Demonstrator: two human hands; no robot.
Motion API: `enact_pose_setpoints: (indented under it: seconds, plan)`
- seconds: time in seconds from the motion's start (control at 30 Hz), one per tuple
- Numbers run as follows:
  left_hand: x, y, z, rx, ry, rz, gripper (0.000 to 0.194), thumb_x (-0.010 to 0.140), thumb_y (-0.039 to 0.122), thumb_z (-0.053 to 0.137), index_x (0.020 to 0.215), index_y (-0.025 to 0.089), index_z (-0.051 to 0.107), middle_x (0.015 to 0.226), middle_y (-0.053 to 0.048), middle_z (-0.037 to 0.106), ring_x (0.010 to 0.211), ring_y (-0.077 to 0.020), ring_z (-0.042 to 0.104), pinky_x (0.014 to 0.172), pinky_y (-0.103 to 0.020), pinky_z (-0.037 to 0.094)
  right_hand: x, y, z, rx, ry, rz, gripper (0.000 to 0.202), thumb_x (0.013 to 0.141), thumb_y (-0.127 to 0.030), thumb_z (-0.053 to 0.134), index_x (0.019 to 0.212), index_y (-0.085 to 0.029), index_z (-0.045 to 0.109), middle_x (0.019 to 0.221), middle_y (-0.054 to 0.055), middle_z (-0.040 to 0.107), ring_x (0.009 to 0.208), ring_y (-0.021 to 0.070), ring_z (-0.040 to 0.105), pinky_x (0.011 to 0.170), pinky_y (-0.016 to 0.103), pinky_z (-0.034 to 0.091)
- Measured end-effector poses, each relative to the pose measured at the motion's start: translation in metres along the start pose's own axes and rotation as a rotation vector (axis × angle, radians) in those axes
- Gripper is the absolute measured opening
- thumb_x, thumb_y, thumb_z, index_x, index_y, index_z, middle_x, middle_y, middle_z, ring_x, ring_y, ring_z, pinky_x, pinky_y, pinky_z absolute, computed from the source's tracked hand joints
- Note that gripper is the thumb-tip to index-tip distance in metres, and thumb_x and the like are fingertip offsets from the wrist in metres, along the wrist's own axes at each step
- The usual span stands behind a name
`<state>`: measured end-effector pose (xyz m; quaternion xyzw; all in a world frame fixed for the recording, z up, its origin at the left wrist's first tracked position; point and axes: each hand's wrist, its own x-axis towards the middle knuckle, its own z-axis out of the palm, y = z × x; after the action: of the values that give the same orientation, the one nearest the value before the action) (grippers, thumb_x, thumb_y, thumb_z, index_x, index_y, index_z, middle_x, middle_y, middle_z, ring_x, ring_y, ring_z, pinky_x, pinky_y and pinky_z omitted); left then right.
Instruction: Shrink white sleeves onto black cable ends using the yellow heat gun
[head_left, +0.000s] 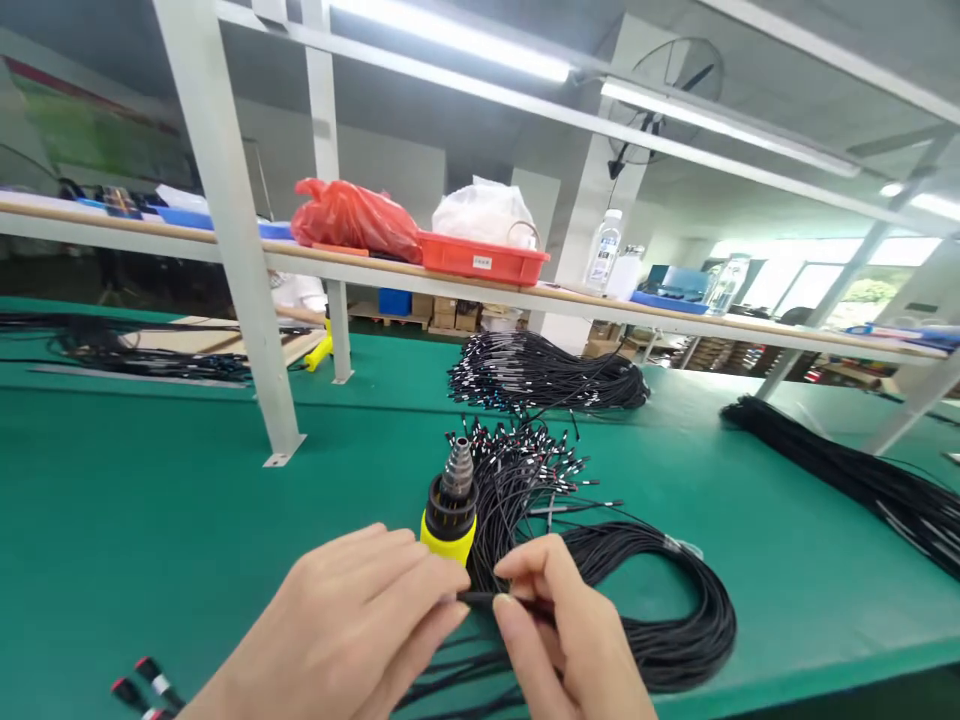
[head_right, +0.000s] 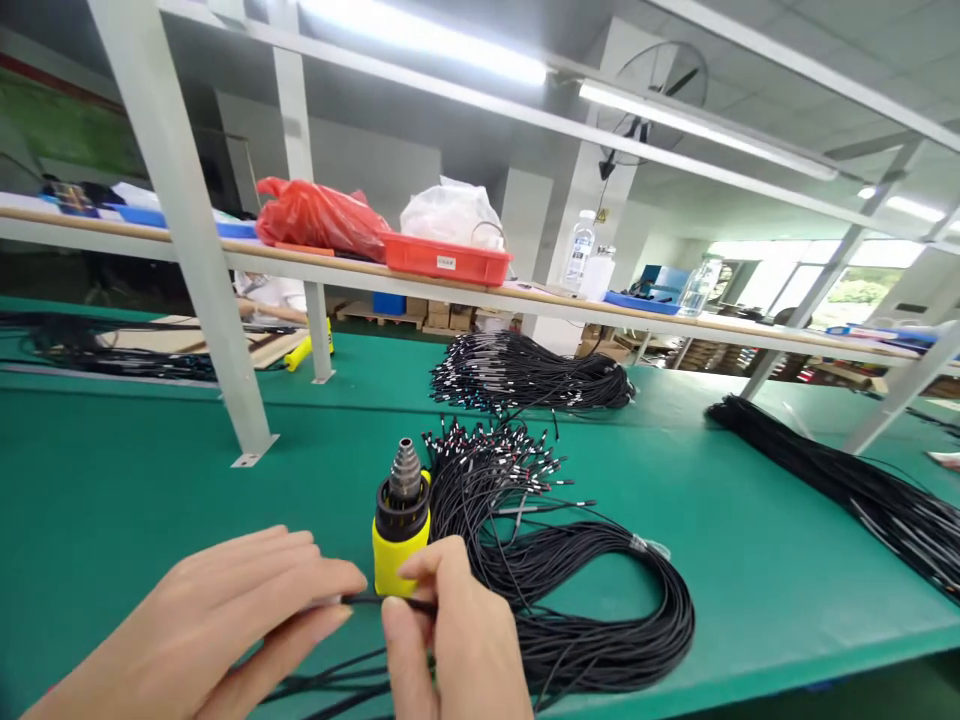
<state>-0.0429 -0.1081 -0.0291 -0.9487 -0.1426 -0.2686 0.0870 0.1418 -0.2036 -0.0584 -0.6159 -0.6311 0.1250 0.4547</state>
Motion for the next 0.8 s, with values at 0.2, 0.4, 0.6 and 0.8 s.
enact_pose_setpoints:
  seconds: [0.2,0.4,0.6,0.8]
  plan:
    - [0.010,-0.029,0.003,-0.099,0.054,-0.168,0.021,0.098,0.039,0.044,0.113,0.033,0.058,0.106,0.006,0.071,0.101,-0.0149,0.064,0.089,-0.018,0.048,0.041,-0.006,-0.016,-0.051,0.135,-0.027,0.021,0.092,-0.026,0.047,0.071,-0.021,0.049,0.060,-0.004,0.049,0.051,0.0100,0.047,0.049,0.018,0.038]
    - [0.036,-0.048,0.014,-0.274,-0.003,-0.317,0.028,0.095,0.042,0.048,0.075,0.025,0.057,0.070,0.004,0.062,0.058,-0.0120,0.057,0.053,-0.019,0.044,0.070,0.006,-0.012,-0.092,0.089,-0.001,0.024,0.091,-0.027,0.049,0.068,-0.021,0.047,0.057,-0.006,0.040,0.050,0.0094,0.042,0.049,0.021,0.033]
    - [0.046,-0.063,0.025,-0.307,0.007,-0.367,0.039,0.095,0.044,0.046,0.062,0.022,0.048,0.056,0.006,0.054,0.046,-0.0096,0.049,0.043,-0.019,0.038,0.090,0.014,-0.008,-0.124,0.083,-0.006,0.016,0.088,-0.024,0.050,0.076,-0.020,0.059,0.063,-0.003,0.051,0.054,0.0109,0.048,0.050,0.021,0.034]
    - [0.053,-0.073,0.029,-0.400,-0.030,-0.413,0.042,0.095,0.048,0.042,0.063,0.022,0.048,0.057,0.005,0.054,0.048,-0.0098,0.049,0.045,-0.018,0.039,0.104,0.016,-0.004,-0.064,0.025,-0.009,0.013,0.089,-0.023,0.047,0.084,-0.020,0.058,0.073,0.000,0.060,0.061,0.0121,0.055,0.053,0.020,0.039]
